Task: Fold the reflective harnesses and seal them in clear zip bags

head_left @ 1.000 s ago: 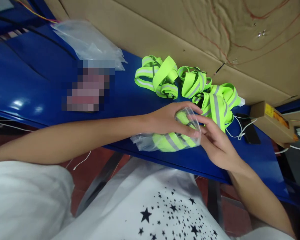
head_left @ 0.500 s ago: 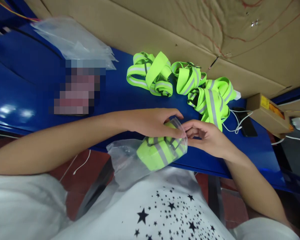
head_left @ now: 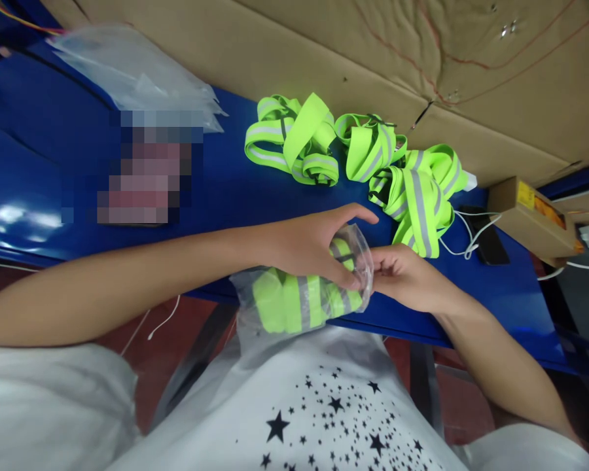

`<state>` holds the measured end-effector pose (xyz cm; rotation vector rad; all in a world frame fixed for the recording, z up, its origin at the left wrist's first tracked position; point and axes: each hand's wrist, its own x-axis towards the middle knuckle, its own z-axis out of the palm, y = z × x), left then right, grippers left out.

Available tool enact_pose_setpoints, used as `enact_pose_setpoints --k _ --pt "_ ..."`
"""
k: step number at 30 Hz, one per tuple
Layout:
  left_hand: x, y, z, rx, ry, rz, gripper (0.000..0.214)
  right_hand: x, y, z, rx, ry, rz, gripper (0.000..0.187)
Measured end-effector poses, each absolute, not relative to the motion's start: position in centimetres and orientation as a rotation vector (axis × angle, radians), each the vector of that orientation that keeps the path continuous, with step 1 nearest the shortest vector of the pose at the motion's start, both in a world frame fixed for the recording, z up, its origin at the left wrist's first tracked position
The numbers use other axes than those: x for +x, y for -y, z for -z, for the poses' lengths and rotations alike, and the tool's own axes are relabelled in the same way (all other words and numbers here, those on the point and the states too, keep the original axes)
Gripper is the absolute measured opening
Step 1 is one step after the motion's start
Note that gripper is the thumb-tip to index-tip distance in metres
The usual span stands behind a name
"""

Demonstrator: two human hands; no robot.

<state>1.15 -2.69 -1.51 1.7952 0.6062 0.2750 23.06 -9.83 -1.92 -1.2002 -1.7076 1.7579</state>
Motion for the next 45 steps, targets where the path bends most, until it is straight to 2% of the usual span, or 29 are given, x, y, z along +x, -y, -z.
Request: enact_pose_setpoints --k 2,4,8,10,12,14,17,20,22,24,26,28,30,33,35,38,41,45 --pt "1.0 2.9 1.3 1.782 -0.563 -0.299 0.091 23.9 9.8 1.1 -1.123 1.89 -1.786 0.022" --pt "0.9 2.7 1.0 1.765 -0.552 -0.359 0.088 24.9 9.9 0.3 -1.113 2.01 -1.676 0.028" --pt "0.8 1.4 0.7 1.71 -0.624 -0.579 0.08 25.7 10.6 -0.5 -1.21 2.024 -1.284 0.052" --pt "0.8 0.9 0.8 1.656 -0.657 -0.689 0.078 25.4 10.7 -0.2 -1.227 2.055 -1.003 0.058" --pt "1.0 0.8 0.9 1.595 -0.668 -0.758 0.076 24.9 10.5 0.5 -1.216 2.089 -0.719 0.051" --pt "1.1 0.9 1.1 1.546 -0.643 -0.765 0.078 24.4 10.1 1.3 -1.183 2.145 -0.574 0.035" --pt "1.1 1.3 1.4 1.513 -0.593 -0.652 0.086 24.0 9.4 2.4 -1.084 2.276 -0.696 0.014" --pt "1.0 1.0 1.7 1.459 -0.582 -0.434 0.103 23.9 8.8 3.2 -0.977 2.268 -0.963 0.013" --pt "0.9 0.5 1.8 1.346 -0.615 -0.371 0.106 24.2 8.4 3.3 -0.977 2.123 -1.085 0.012" --pt "1.0 0.0 1.9 1.191 -0.648 -0.391 0.09 24.8 8.1 2.9 -1.006 1.956 -1.143 0.013" --pt "1.2 -0.4 2.1 1.065 -0.635 -0.374 0.066 25.5 7.7 2.3 -1.014 1.863 -1.138 0.016" --pt "1.4 -0.5 2.4 1.019 -0.611 -0.302 0.048 26.1 7.4 1.7 -1.02 1.863 -1.072 0.027" --pt "1.5 -0.3 2.7 1.026 -0.605 -0.26 0.039 26.6 7.1 1.5 -1.051 1.91 -0.979 0.038" --pt "1.8 0.4 2.8 1.105 -0.56 -0.345 0.032 26.7 7.0 1.8 -1.149 1.941 -0.878 0.046" --pt "2.0 0.9 2.8 1.17 -0.545 -0.441 0.03 26.6 7.0 2.3 -1.24 1.839 -0.876 0.041" --pt "2.1 1.4 2.8 1.202 -0.571 -0.514 0.03 26.1 7.4 3.4 -1.294 1.546 -1.01 0.033" --pt "2.1 1.4 3.0 1.219 -0.603 -0.577 0.031 25.8 7.8 4.1 -1.305 1.384 -1.197 0.043" --pt "2.2 1.4 2.9 1.215 -0.667 -0.695 0.035 25.6 8.4 4.2 -1.26 1.422 -1.12 0.044"
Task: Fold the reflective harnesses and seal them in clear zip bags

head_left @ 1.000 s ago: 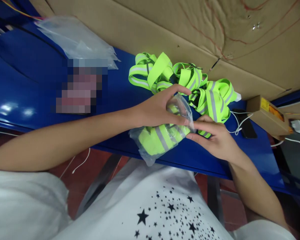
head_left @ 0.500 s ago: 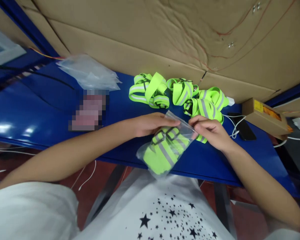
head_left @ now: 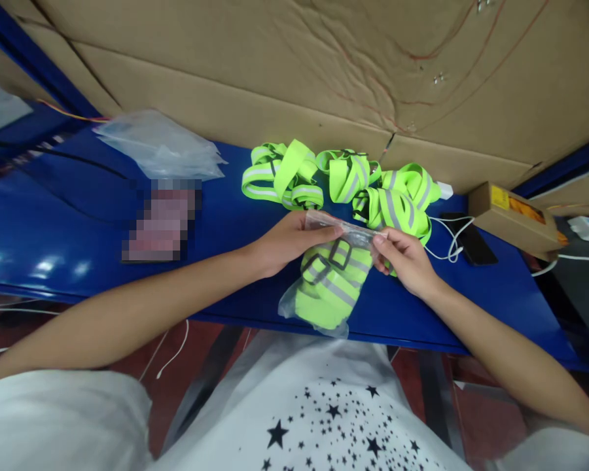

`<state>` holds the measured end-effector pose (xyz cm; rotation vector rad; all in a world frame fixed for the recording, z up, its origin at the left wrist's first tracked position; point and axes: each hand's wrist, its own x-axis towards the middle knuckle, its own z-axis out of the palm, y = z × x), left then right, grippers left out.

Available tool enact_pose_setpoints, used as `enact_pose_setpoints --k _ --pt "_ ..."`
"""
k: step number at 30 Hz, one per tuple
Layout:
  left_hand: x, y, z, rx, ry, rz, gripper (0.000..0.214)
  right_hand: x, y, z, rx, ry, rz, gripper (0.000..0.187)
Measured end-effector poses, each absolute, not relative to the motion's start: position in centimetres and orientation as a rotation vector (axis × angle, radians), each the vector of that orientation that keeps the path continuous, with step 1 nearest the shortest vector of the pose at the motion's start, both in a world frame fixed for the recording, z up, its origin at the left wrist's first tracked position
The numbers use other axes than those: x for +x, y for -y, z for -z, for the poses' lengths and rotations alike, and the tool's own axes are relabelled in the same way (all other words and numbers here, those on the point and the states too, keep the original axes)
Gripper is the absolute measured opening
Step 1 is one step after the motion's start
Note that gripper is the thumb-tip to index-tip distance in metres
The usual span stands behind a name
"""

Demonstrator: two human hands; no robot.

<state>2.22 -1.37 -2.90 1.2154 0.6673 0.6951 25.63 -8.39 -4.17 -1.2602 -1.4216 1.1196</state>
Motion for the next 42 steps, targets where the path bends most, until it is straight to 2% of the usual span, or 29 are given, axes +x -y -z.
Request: enact_pose_setpoints --k 6,9,17,21,27,34,42 --pt "2.3 1.6 2.3 1.309 -0.717 -0.854 0.046 25.4 8.9 3.9 -1.199 1.449 -0.821 0.027" --pt "2.2 1.6 2.1 1.51 -0.687 -0.91 0.049 25.3 9.0 4.0 -1.193 1.423 -0.779 0.026" --pt "2.5 2.2 2.7 1.417 -0.674 -0.895 0.033 25.6 9.3 4.2 -1.161 1.383 -0.806 0.026" --pt "2.7 2.1 3.2 1.245 -0.676 -0.859 0.034 25.7 9.2 4.4 -1.184 1.372 -0.85 0.029" --pt "2.7 1.8 3.5 1.23 -0.679 -0.845 0.034 26.1 8.7 4.9 -1.168 1.354 -1.035 0.022" --pt "2.6 1.8 3.3 1.335 -0.661 -0.758 0.039 25.9 8.8 4.9 -1.208 1.375 -0.97 0.024" --pt "2.5 1.9 3.2 1.474 -0.653 -0.715 0.045 25.6 8.9 4.5 -1.215 1.433 -1.03 0.016"
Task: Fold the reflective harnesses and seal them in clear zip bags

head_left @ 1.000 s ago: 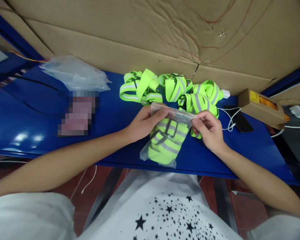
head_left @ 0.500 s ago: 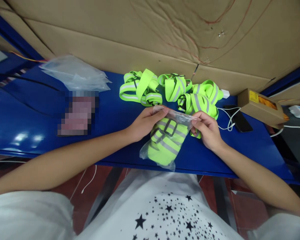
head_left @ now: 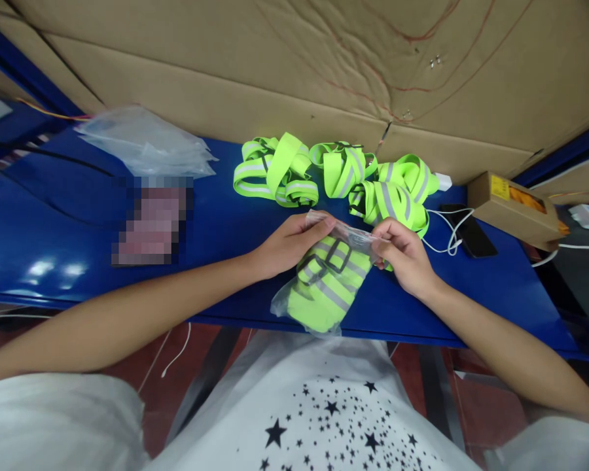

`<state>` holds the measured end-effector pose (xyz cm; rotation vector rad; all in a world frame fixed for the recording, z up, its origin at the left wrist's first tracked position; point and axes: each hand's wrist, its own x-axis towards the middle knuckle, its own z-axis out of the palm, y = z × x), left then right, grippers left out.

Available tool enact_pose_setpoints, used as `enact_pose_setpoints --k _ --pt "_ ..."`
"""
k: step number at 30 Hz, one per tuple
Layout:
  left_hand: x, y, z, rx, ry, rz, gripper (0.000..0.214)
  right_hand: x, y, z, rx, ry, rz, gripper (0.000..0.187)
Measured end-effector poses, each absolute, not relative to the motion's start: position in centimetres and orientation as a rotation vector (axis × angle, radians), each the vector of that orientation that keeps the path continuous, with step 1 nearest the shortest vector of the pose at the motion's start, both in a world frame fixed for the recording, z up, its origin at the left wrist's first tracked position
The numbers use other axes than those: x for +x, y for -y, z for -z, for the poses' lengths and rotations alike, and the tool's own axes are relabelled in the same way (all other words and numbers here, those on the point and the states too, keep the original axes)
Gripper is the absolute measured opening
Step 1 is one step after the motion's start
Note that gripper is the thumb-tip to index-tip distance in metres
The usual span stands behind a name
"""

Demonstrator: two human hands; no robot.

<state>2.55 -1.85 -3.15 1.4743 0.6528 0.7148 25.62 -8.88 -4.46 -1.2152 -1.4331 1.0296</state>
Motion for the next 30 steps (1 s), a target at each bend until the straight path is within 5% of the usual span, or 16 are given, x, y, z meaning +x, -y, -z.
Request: enact_pose_setpoints --k 30 --pt "2.71 1.85 3.55 1.641 -0.441 -0.535 0.03 25.08 9.03 3.85 -1.261 1.543 -1.111 0.008"
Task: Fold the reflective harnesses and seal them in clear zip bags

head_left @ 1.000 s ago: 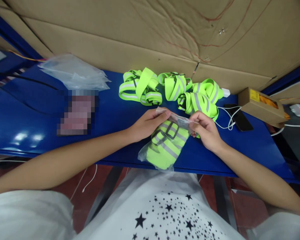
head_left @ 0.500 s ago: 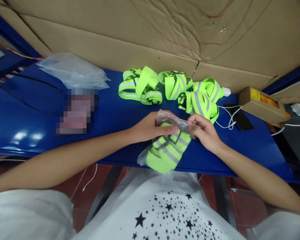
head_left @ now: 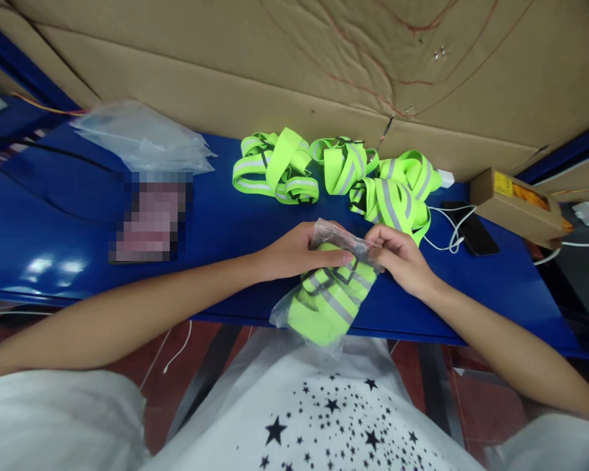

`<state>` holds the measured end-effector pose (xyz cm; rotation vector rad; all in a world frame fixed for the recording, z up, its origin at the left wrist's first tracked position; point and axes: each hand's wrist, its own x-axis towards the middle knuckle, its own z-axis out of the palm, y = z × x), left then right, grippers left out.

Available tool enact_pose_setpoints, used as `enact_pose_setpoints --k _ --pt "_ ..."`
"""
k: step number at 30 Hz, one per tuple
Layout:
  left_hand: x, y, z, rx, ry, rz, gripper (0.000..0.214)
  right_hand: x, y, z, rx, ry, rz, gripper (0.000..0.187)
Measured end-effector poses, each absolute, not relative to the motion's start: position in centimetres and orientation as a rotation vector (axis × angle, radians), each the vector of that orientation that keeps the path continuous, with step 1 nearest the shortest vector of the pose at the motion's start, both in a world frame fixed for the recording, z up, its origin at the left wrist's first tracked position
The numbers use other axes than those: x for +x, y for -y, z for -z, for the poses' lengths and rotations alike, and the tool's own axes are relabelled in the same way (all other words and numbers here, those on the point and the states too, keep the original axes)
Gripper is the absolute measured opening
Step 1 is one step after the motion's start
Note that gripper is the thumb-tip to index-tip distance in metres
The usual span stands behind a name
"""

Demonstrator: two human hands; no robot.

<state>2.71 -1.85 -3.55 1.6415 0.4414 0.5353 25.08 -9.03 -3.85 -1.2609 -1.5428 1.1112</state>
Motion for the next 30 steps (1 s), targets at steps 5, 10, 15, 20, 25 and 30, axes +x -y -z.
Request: enact_pose_setpoints --k 5,10,15,20,25,30 --pt "2.73 1.78 3.8 1.643 -0.428 -0.52 0.032 24.92 9.04 3.89 -1.273 1.54 -1.13 0.009" --pt "2.87 1.88 3.91 1.629 -0.41 -0.511 0.028 24.8 9.06 3.78 -1.275 1.55 -1.139 0.011" --pt "2.97 1.91 3.9 1.637 -0.416 -0.499 0.027 24.7 9.02 3.7 -1.248 1.556 -1.152 0.009" --pt "2.95 1.81 3.99 1.68 -0.405 -0.479 0.026 24.73 8.98 3.79 -1.264 1.571 -1.169 0.007" --pt "3.0 1.87 4.01 1.687 -0.406 -0.462 0.027 24.79 9.01 3.75 -1.268 1.588 -1.191 0.007" --pt "3.14 2.07 3.92 1.722 -0.395 -0.439 0.024 24.81 8.98 3.94 -1.247 1.616 -1.199 0.009"
